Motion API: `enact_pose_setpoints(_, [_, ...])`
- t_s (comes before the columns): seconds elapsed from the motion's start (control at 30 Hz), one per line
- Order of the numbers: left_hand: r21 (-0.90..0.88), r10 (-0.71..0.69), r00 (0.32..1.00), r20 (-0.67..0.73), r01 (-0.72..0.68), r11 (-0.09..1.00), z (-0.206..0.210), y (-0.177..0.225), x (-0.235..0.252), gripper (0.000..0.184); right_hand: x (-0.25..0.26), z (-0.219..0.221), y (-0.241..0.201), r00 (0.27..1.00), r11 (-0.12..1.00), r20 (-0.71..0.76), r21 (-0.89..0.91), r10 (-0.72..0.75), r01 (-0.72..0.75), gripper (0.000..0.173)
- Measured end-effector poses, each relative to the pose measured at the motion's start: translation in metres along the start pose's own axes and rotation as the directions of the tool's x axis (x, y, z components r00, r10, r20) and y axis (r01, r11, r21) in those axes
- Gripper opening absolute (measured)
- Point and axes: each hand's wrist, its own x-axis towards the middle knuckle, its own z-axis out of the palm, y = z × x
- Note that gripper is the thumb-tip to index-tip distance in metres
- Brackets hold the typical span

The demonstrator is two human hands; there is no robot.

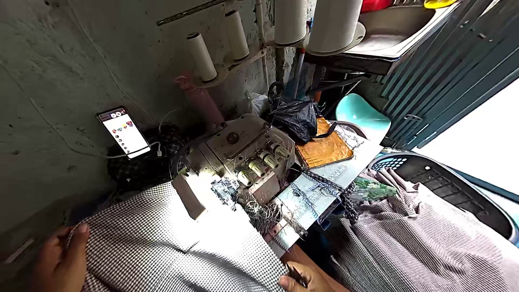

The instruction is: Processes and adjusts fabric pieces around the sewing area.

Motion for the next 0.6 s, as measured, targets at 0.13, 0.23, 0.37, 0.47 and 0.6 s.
enact_pose_setpoints(0.13, [0.067, -0.038, 0.998, -0.040, 0.041, 0.997, -0.010, -0.011, 0.018, 0.046, 0.025, 0.007, -0.005, 1.000, 1.000, 0.002, 0.024, -0.019, 0.019, 0.017])
enact_pose_setpoints(0.23, [0.111, -0.024, 0.999, -0.048, 0.029, 0.993, -0.023, -0.026, 0.034, 0.051, 0.046, 0.011, -0.012, 0.998, 0.997, 0.050, 0.061, -0.039, 0.036, 0.015])
enact_pose_setpoints(0.37, [0.070, -0.002, 0.997, -0.076, 0.007, 0.997, -0.038, -0.048, 0.063, 0.053, 0.074, 0.015, -0.025, 0.996, 0.997, 0.078, 0.059, -0.045, 0.041, 0.013])
enact_pose_setpoints(0.47, [0.164, 0.038, 0.992, -0.117, -0.018, 0.986, -0.047, -0.072, 0.090, 0.058, 0.087, 0.017, -0.031, 0.997, 0.998, 0.070, 0.056, -0.038, 0.034, 0.012])
enact_pose_setpoints(0.6, [0.221, 0.089, 0.984, -0.154, -0.054, 0.974, -0.029, -0.020, 0.068, 0.051, 0.073, 0.013, -0.024, 0.997, 0.997, 0.060, 0.066, 0.039, -0.043, 0.010])
